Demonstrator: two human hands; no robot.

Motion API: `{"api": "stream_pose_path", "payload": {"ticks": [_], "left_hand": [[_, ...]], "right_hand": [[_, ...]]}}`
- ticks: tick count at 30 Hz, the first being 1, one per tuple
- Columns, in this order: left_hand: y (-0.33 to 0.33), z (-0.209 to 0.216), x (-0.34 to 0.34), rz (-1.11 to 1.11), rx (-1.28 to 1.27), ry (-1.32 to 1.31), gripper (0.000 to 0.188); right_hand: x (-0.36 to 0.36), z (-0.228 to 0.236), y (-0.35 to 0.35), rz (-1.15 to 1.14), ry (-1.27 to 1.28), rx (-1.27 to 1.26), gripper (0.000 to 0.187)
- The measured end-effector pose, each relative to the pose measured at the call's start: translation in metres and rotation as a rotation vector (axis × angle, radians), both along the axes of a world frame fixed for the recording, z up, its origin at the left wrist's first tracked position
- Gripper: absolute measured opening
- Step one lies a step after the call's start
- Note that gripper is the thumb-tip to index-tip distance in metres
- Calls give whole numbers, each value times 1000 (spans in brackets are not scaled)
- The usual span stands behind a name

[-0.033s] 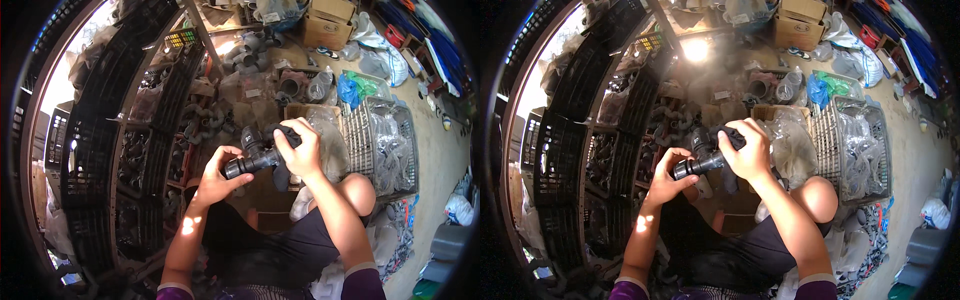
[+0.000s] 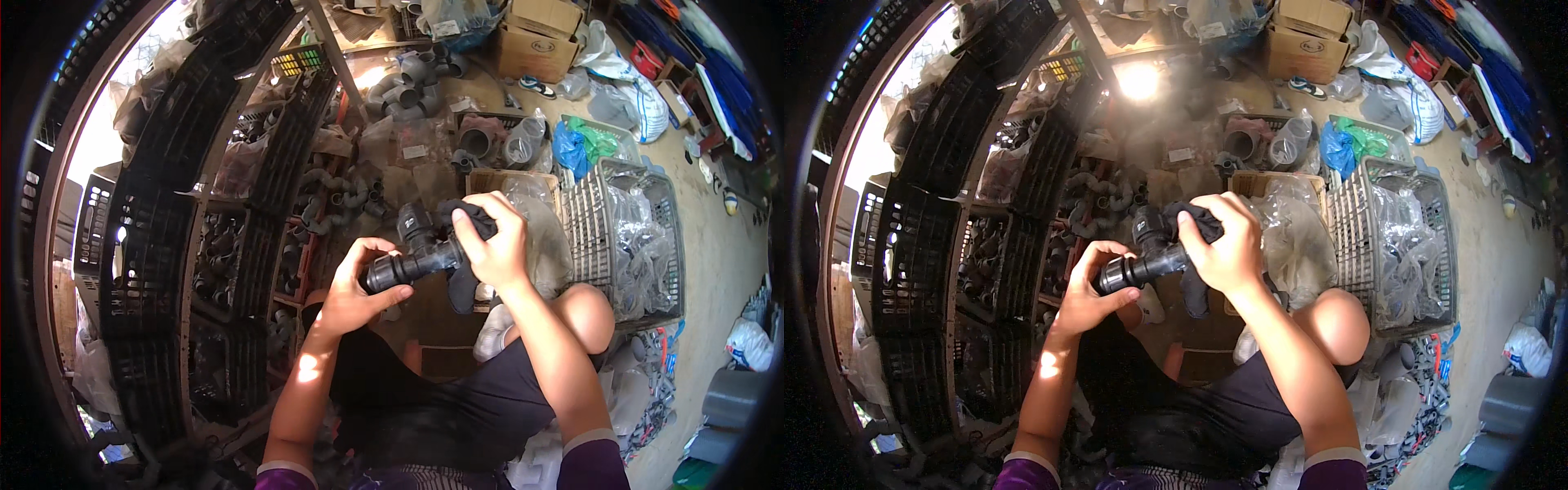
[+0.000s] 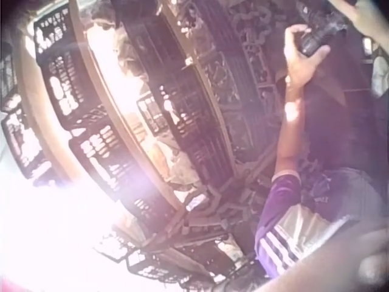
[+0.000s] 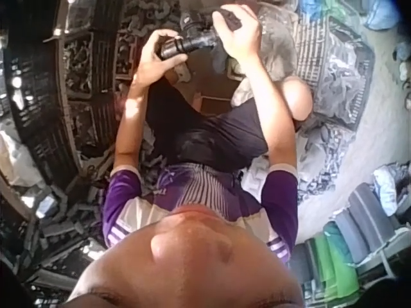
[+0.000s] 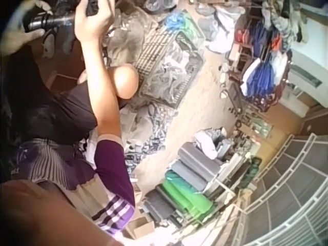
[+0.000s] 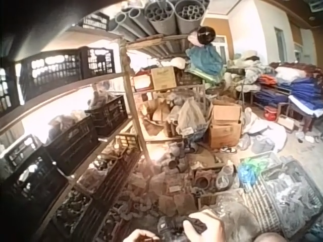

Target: Cleaning and assembling black PVC plumbing fittings in a warehouse storage area.

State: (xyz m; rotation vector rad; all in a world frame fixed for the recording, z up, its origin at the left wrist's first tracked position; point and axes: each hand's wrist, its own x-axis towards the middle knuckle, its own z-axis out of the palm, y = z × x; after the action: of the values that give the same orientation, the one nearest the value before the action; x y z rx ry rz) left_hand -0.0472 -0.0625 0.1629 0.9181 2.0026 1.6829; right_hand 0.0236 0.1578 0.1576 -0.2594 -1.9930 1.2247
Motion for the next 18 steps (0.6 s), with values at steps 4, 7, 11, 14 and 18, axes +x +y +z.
{"api": "stream_pose_path", "payload": {"ticks": [4, 7, 11, 14, 18], "left_hand": [[-12, -5, -1, -36, 122, -274, 36], [-21, -9, -5, -40, 51, -496, 29], [-22, -15, -17, -307, 124, -920, 45], [-17, -12, -3, -120, 312, -154, 86], [-25, -18, -8, -34, 204, -347, 80]], "right_hand": [[-2, -4, 2, 15, 16, -36, 12], [0, 4, 0, 32, 44, -2, 12], [-1, 3, 2, 26, 46, 12, 12], [-3, -2, 3, -6, 6, -2, 14], [-5, -13, 7, 2, 5, -88, 17]]}}
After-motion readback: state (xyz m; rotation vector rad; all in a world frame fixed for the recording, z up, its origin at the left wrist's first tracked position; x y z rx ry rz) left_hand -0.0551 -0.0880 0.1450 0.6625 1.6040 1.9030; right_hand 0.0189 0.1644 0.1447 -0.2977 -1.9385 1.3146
